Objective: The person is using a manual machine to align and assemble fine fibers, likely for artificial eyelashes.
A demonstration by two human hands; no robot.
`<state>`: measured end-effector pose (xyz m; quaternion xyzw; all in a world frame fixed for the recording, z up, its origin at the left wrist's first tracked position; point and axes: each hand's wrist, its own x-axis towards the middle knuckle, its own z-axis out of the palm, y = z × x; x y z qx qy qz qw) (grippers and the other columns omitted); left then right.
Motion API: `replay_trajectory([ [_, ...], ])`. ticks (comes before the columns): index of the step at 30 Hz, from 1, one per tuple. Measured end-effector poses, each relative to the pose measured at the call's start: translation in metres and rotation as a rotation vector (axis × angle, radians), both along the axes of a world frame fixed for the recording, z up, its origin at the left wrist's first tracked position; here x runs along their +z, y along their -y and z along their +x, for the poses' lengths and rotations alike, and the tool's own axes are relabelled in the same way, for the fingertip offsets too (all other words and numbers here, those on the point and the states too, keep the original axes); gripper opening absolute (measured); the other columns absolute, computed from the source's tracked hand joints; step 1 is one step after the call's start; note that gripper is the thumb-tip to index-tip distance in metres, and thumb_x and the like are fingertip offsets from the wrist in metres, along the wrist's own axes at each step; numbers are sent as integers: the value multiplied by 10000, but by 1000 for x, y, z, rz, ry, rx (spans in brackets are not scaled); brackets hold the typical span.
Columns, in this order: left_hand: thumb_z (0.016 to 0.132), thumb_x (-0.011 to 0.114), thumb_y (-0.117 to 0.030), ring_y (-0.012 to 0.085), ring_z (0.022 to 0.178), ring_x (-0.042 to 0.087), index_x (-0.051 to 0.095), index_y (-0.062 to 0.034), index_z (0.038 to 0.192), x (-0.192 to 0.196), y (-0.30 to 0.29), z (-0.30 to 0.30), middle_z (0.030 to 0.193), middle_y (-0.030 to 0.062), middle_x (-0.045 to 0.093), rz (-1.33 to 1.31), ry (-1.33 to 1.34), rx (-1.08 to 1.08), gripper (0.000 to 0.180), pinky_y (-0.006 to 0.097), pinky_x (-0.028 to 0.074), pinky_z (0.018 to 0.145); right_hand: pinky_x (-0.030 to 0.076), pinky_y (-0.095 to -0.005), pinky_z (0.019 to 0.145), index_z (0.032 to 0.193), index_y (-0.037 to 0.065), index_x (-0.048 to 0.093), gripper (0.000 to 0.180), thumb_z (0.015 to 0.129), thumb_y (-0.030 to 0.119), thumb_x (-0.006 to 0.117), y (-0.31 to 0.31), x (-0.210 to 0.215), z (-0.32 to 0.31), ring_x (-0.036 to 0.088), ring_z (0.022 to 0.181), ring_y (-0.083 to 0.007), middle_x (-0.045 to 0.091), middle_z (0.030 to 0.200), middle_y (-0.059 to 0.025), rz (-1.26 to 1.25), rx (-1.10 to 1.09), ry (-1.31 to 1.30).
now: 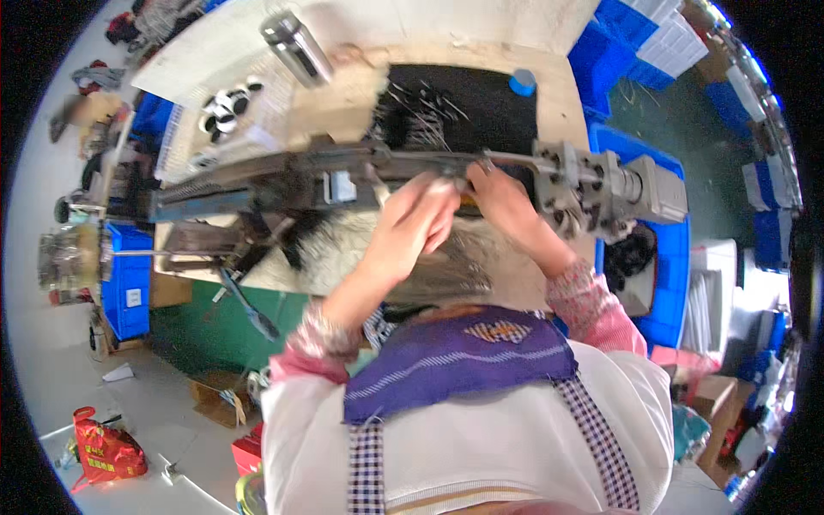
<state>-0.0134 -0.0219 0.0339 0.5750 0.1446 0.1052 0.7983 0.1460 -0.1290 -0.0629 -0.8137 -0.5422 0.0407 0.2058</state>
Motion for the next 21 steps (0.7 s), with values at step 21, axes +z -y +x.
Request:
replay_trajectory([
  [21,975,522,-302,75,471,322,551,-76,833,-51,8,41,568,-39,361,-230,-22,487,269,245,295,455,511,-412,642,916,69,547,136,781,67,568,8,120,20,637,778,-321,606,746,-134,315,170,184],
])
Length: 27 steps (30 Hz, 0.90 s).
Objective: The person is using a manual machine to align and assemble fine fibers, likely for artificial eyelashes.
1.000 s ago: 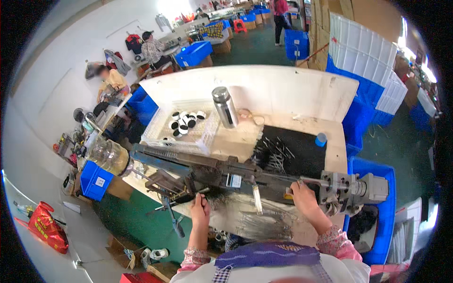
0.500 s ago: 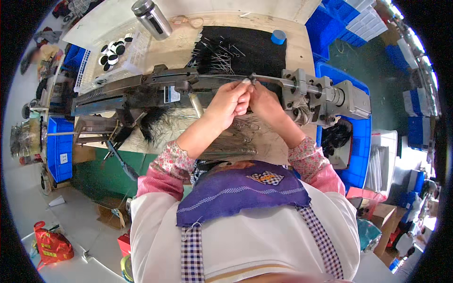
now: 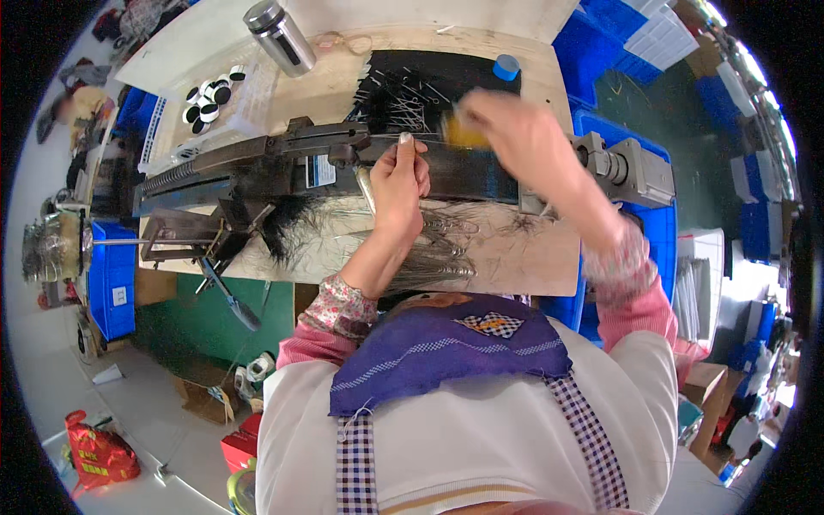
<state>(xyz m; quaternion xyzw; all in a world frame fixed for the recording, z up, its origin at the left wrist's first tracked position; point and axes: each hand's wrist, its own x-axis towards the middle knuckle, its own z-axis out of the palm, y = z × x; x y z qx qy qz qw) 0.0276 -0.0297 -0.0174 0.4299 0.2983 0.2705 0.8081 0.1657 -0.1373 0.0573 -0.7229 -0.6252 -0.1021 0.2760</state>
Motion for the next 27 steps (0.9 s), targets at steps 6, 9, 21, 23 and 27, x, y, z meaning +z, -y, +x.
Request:
replay_trajectory([
  [6,980,513,-306,62,456,346,567,-69,811,1,3,3,543,-28,414,-86,-16,-7,296,230,268,427,509,-314,634,1087,-47,615,264,853,20,513,-68,-21,10,627,695,-175,664,799,-129,-509,250,-521],
  [9,982,510,-298,80,462,314,556,-67,851,8,3,0,551,-39,374,-98,-6,-5,269,249,288,455,510,-270,614,1075,-80,609,244,866,21,537,-63,-14,13,607,682,-120,655,782,-91,-540,212,-678],
  [21,935,315,-631,266,1273,427,358,13,1316,-3,5,7,1299,161,473,-136,275,-268,750,403,320,1084,538,-299,645,1185,-2,575,307,930,168,553,-78,-13,39,647,720,-162,659,825,-109,-741,223,-969],
  [23,930,331,-631,282,1312,368,289,37,1348,9,2,8,1346,194,408,-328,366,-247,788,408,281,1107,492,-360,771,1207,71,576,344,907,239,581,-76,-7,34,612,866,-264,610,916,-153,-591,232,-422],
  [27,899,384,-652,333,1379,256,109,75,1405,13,-19,-4,1432,247,276,-713,558,-221,927,429,239,1138,470,-419,860,1222,72,578,364,893,227,571,-59,18,28,576,979,-334,577,992,-230,-357,-124,-10],
])
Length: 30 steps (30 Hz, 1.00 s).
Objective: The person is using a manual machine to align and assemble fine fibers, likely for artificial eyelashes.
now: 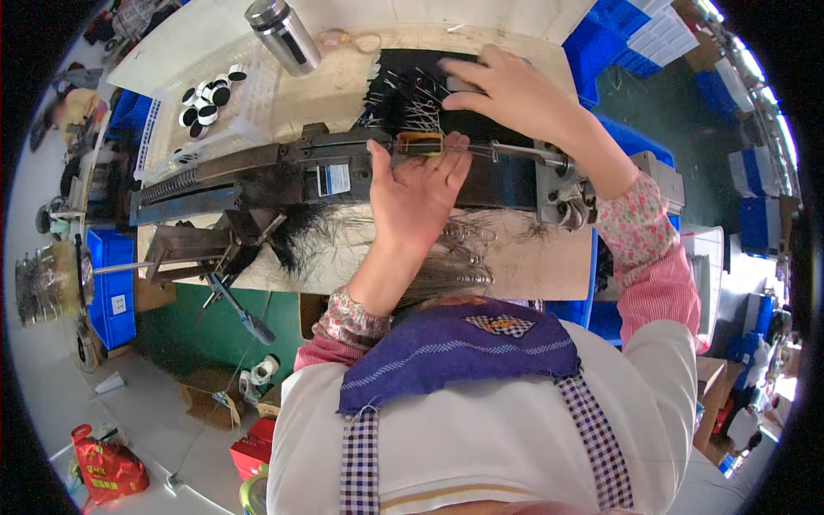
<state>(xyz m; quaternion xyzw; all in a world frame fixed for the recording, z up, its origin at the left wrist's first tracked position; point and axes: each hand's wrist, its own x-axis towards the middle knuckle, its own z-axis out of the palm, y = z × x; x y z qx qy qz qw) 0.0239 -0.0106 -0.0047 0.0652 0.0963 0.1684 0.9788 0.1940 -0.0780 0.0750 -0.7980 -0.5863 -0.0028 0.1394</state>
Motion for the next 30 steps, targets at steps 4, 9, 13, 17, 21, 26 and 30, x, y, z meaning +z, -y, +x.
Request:
replay_trajectory([
  [4,916,377,-631,296,1344,316,229,61,1377,2,1,-6,1404,201,348,-11,2,11,845,412,287,1110,485,-416,786,1159,65,600,397,765,114,602,12,-19,-38,562,907,-353,536,914,-180,226,303,111],
  [9,934,384,-590,292,1274,423,411,40,1279,-2,11,-12,1329,153,476,-26,8,97,719,422,299,1109,470,-393,708,964,78,680,197,775,106,631,2,-22,-33,598,830,-271,596,826,-85,334,169,-384],
  [13,946,376,-568,290,1272,422,422,30,1252,-5,10,-17,1273,151,498,21,0,147,673,423,282,1121,430,-380,754,901,99,700,127,790,139,651,4,-24,-31,604,784,-247,602,788,-62,202,174,-236],
  [17,950,367,-563,288,1269,425,415,33,1263,6,14,-16,1281,158,492,113,-76,161,674,420,276,1126,413,-366,749,869,108,702,126,750,130,666,-4,-27,-37,591,746,-243,595,761,-37,264,233,-121],
  [21,956,356,-555,291,1266,428,420,45,1257,13,7,-16,1290,172,487,122,-88,137,675,418,275,1130,415,-354,736,828,102,697,111,720,112,670,-1,-25,-35,589,721,-228,589,733,-38,273,270,-81],
  [26,960,363,-537,322,1272,419,416,86,1238,13,0,-15,1301,220,470,116,-81,94,684,430,277,1135,414,-355,732,829,106,701,127,705,112,673,0,-21,-31,597,735,-212,589,728,-32,267,286,7],
  [30,960,358,-537,336,1279,411,412,105,1226,9,2,-15,1301,244,466,59,-82,100,697,435,278,1136,407,-360,756,841,117,707,135,712,132,670,5,-23,-30,600,764,-202,590,740,-22,231,261,-9],
])
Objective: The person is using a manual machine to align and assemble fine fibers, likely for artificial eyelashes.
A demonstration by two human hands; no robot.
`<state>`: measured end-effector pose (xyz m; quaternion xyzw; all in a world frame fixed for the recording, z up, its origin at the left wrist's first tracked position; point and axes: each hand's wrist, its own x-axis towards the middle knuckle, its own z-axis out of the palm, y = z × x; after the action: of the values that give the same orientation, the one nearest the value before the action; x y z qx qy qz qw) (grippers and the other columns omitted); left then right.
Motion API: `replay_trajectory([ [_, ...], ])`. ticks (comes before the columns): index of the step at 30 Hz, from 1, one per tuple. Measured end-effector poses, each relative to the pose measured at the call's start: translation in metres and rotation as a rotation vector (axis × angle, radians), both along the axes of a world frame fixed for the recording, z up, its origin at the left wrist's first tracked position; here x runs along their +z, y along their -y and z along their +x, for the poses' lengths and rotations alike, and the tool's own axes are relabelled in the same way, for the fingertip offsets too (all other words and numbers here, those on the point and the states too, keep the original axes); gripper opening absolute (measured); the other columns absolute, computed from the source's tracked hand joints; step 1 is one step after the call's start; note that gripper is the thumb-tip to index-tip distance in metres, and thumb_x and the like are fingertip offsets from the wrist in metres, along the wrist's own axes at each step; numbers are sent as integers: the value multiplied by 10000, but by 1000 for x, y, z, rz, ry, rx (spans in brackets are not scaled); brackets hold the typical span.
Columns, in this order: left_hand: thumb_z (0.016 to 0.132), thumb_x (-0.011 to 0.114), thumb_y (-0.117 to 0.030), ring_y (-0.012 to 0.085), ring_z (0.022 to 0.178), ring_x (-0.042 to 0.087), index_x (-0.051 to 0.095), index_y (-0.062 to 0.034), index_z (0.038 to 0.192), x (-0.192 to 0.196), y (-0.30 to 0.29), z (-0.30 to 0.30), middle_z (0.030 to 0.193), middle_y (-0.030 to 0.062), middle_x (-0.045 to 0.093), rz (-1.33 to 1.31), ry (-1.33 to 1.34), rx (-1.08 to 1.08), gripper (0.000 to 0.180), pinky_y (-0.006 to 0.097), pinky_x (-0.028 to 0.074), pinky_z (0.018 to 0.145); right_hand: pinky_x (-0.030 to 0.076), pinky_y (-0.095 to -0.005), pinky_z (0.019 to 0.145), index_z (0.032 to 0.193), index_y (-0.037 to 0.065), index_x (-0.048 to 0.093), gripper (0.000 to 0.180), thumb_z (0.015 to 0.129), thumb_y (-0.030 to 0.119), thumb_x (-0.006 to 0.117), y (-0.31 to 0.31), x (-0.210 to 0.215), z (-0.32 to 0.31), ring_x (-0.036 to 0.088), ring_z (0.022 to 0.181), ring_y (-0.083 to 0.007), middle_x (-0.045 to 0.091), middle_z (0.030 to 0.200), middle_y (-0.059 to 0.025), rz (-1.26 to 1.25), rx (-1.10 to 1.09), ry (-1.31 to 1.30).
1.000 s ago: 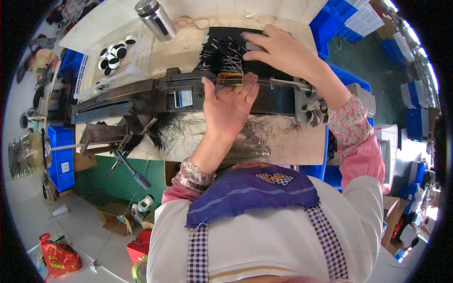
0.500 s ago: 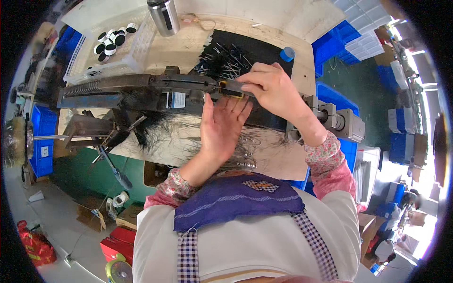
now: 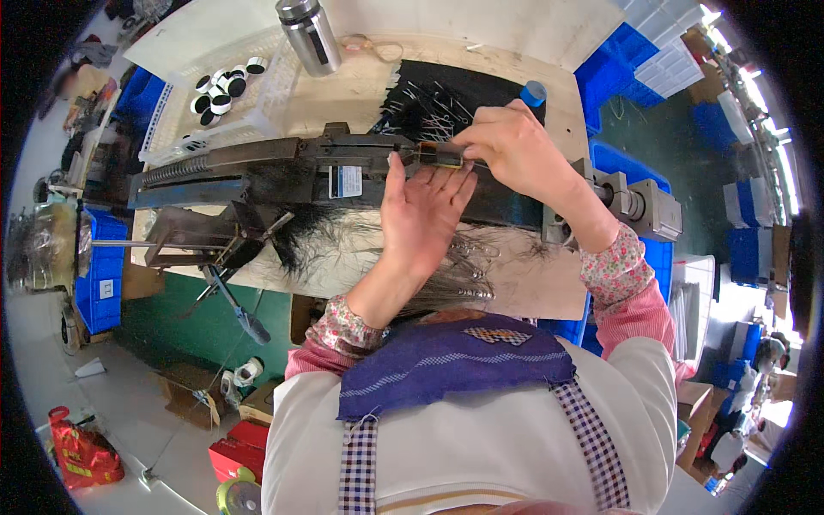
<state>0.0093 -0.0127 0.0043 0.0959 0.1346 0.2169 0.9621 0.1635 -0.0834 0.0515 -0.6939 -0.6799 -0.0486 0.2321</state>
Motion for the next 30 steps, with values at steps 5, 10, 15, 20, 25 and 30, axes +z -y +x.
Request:
replay_trajectory([
  [5,960,353,-541,321,1261,432,439,82,1195,-4,-1,-2,1243,208,510,11,52,-11,672,423,292,1121,392,-355,782,860,125,702,141,727,134,655,-1,4,-6,595,796,-201,585,763,-18,23,-32,21],
  [10,958,360,-542,304,1270,423,409,64,1257,-11,2,-7,1289,189,489,-15,84,19,677,410,279,1119,400,-357,784,872,140,692,120,773,152,625,-7,7,-22,603,819,-196,601,786,-20,54,-28,63],
  [15,958,368,-539,306,1279,403,401,58,1260,-7,6,-9,1302,192,464,84,27,52,670,437,262,1130,396,-381,829,914,125,704,165,790,212,637,-12,0,8,600,825,-230,609,790,-40,-83,-44,-164],
  [20,958,387,-526,306,1267,415,412,51,1245,-9,5,-10,1272,180,484,71,30,58,645,436,273,1127,398,-391,830,906,125,716,155,782,173,635,-11,3,5,603,816,-244,614,786,-59,-145,-13,-144],
  [25,962,398,-505,306,1266,417,421,50,1239,-3,2,-10,1276,175,489,84,33,29,621,432,277,1127,403,-381,822,882,106,719,146,758,127,644,-12,6,4,611,805,-246,618,785,-66,-123,35,-106],
  [30,969,387,-492,320,1286,402,431,44,1248,-2,2,-8,1311,199,465,69,22,33,606,430,273,1131,402,-381,827,881,107,719,148,755,120,642,-11,5,1,615,817,-240,623,795,-63,-131,3,-73],
])
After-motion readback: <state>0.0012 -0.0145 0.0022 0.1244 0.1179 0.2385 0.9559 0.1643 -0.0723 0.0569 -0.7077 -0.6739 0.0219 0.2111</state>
